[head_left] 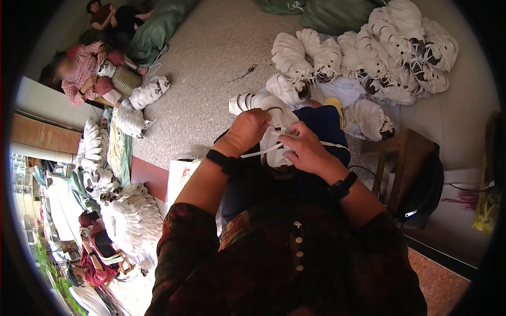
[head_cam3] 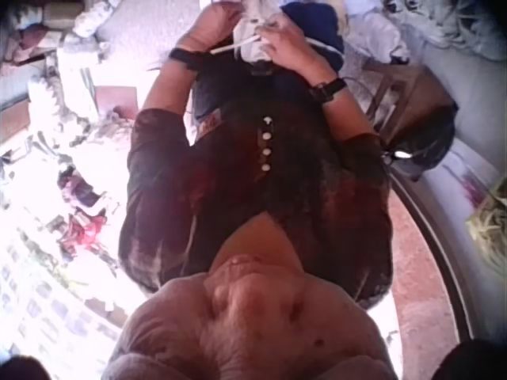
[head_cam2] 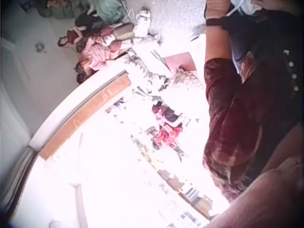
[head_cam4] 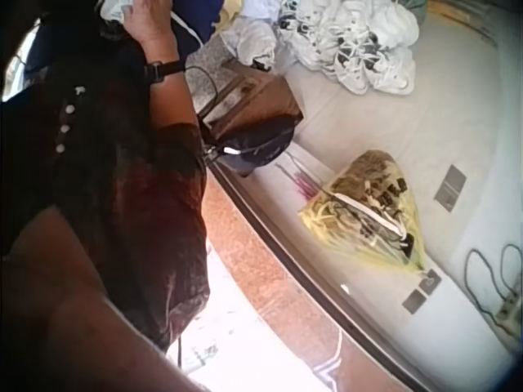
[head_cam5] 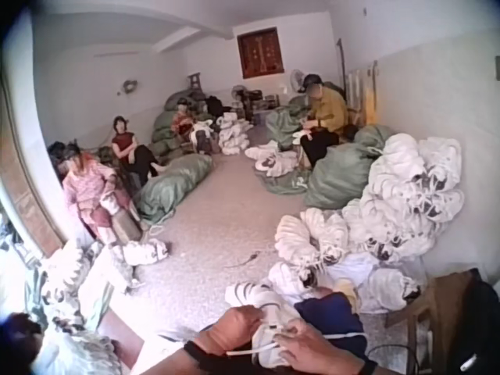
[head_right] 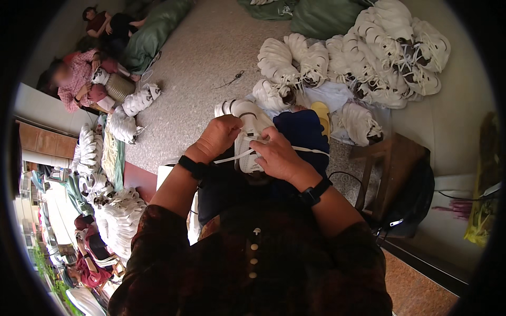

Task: Lacing white athletic shoes.

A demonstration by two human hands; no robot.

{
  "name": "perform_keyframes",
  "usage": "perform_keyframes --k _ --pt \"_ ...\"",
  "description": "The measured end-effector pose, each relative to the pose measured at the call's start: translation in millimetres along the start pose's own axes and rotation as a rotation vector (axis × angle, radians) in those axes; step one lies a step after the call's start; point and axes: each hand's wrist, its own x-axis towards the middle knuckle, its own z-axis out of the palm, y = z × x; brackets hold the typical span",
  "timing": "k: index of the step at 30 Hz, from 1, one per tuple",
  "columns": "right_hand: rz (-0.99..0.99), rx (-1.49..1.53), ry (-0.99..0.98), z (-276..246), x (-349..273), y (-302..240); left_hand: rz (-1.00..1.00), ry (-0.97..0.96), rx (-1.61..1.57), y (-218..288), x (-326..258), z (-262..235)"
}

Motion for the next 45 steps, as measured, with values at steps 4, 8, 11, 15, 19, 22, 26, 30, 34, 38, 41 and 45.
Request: perform_keyframes --k 4,8,11,15,19,22,26,30,34,38,41,45 --pt "0.032 0.040 -0.019 -4.6 1.1 -2.9 -0.483 -0.046 -0.504 -1.0 -34.1 9.9" --pt "0.058 0.030 -0.031 -3.1 1.0 -4.6 -0.435 0.039 -0.374 14.1 -31.8 16.7" --pt "0.039 0.034 -0.003 -1.5 -0.3 -2.4 -0.443 0.119 -0.289 20.9 -23.7 20.2" --pt "0.036 0.027 -0.037 -1.9 0.4 -4.5 -0.309 0.184 -0.317 3.5 -22.9 28.5" --pt "0.014 0.033 -0.043 -3.6 0.8 -2.9 -0.763 -0.200 -1.185 -5.9 -4.6 3.7" --pt "0.053 0.050 -0.042 -2.8 1.3 -1.4 -0.581 -0.397 -1.006 -11.7 1.8 0.8" --pt "0.148 0.052 0.039 -2.4 -0.3 -0.8 -0.546 -0.236 -0.904 -6.9 -7.5 5.8" --pt "0.183 -0.044 0.047 -7.2 2.6 -1.7 -0.634 -0.157 -1.223 -9.8 -14.9 18.4" --pt "0.251 -0.135 -0.003 -9.9 4.7 -3.6 -0.618 -0.145 -1.125 -2.7 -11.5 18.3" --pt "0.256 -0.219 0.045 -6.7 5.3 4.3 -0.613 -0.069 -1.158 3.1 -15.7 21.3" --pt "0.262 -0.258 0.047 -9.0 5.8 4.1 -0.658 0.060 -1.120 9.2 -20.4 29.8" --pt "0.281 -0.171 0.042 -16.6 8.5 -5.6 -0.651 0.195 -0.971 10.5 -23.8 43.8"
